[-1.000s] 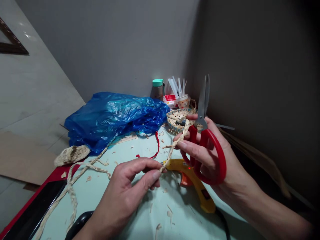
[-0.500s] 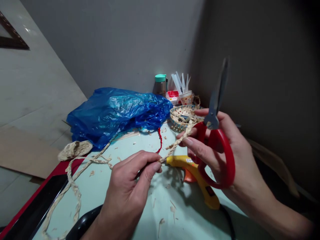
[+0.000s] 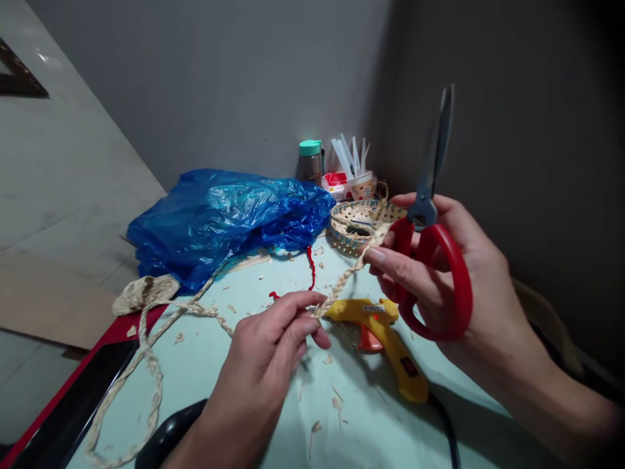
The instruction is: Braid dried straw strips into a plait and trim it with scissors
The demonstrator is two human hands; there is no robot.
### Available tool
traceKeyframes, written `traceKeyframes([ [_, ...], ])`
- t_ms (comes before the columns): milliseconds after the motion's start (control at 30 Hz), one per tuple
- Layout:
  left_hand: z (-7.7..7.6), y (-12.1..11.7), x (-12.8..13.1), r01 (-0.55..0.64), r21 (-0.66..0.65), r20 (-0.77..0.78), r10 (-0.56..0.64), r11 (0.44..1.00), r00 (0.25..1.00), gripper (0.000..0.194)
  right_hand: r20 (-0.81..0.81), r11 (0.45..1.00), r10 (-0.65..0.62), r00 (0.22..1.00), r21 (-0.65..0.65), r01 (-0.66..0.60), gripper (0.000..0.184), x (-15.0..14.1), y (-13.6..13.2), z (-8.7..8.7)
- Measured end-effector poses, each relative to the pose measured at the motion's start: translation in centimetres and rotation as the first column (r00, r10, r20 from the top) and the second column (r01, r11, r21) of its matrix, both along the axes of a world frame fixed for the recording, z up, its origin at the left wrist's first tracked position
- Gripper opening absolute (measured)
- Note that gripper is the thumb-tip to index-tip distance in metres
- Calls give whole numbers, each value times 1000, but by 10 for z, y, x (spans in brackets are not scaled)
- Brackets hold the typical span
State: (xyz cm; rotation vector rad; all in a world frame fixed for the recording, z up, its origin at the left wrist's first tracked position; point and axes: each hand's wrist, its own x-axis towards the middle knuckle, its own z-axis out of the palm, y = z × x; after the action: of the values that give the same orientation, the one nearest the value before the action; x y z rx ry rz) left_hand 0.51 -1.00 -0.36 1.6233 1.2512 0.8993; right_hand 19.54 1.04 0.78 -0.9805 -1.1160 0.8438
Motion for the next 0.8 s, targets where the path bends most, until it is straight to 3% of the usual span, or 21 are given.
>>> traceKeyframes([
  [133, -5, -3, 3, 48, 293, -215, 17, 955, 977, 19, 23, 997, -56, 998, 58, 54, 46, 2, -5, 4],
  [233, -6, -3, 5, 107, 338, -268, -14, 935, 963, 18, 77, 986, -129, 989, 118, 119, 43, 2, -6, 9],
  [300, -5, -3, 6, 101, 297, -255, -22, 949, 967, 17, 96, 979, -155, 983, 145, 141, 42, 2, -6, 11],
  [400, -2, -3, 4, 30, 138, -146, -9, 990, 989, 14, 102, 973, -178, 979, 169, 160, 40, 5, -2, 10],
  [533, 2, -2, -1, -51, -47, 158, 58, 998, 986, 9, 75, 983, -137, 988, 133, 126, 39, 10, 3, 3],
  [667, 3, -1, -4, -102, -96, 355, 130, 990, 926, 9, 0, 997, -73, 997, 11, 73, 43, 12, 8, -5],
  [800, 6, 0, -4, -147, -49, 435, 153, 988, 887, 5, -30, 994, 8, 1000, -108, -12, 49, 7, 12, -13],
])
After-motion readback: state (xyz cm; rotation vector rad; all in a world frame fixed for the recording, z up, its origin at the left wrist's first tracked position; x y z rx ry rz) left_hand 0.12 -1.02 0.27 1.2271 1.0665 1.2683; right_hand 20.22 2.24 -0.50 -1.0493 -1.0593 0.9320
